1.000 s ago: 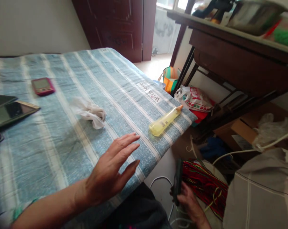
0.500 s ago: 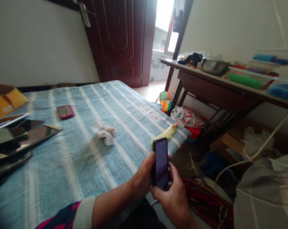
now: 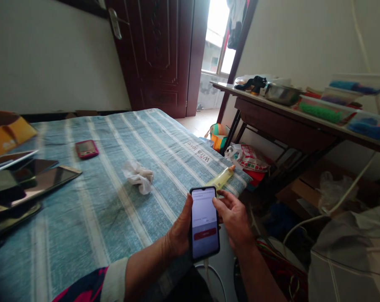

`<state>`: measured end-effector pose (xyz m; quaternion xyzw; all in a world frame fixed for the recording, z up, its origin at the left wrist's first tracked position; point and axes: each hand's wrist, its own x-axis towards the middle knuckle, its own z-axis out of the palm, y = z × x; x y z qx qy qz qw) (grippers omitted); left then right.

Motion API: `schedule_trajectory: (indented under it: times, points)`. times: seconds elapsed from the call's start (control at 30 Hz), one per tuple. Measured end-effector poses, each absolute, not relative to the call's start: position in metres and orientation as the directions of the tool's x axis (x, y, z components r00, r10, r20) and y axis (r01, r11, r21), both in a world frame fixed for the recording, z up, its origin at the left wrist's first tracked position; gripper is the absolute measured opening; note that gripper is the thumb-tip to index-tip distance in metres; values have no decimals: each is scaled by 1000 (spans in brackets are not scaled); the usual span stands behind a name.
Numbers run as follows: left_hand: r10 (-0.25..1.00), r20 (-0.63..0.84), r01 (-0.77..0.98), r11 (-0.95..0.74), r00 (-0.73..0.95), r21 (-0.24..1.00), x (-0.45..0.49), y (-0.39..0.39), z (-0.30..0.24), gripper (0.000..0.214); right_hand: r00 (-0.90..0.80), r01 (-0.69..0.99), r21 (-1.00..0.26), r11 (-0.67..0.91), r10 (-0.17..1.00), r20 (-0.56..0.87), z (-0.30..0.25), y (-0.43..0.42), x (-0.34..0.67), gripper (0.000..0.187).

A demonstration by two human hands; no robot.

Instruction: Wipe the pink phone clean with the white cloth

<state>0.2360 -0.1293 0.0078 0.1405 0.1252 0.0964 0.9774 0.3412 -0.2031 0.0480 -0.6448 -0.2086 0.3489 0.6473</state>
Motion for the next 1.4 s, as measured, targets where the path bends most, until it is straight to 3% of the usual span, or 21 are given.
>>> schedule_trajectory:
  times: [0.4, 0.57, 0.8, 1.0, 1.4]
  points:
    - [240, -242, -164, 941, 940, 298, 236, -130, 4, 66, 675, -221, -975, -8, 720, -159, 38, -184, 335, 45]
    - [243, -211, -176, 939, 947, 295, 236, -129, 8, 73, 667, -253, -967, 16, 727, -162, 33, -187, 339, 39]
    - [239, -161, -195, 949, 958, 249, 237, -128, 8, 77, 641, -295, -954, 50, 751, -159, 23, -197, 341, 47]
    - [218, -183, -183, 965, 959, 190, 237, -123, 10, 80, 656, -329, -943, 49, 730, -191, 14, -212, 341, 43]
    - [175, -173, -135, 965, 969, 223, 239, -121, 2, 84, 646, -273, -961, 37, 748, -154, 7, -226, 337, 50]
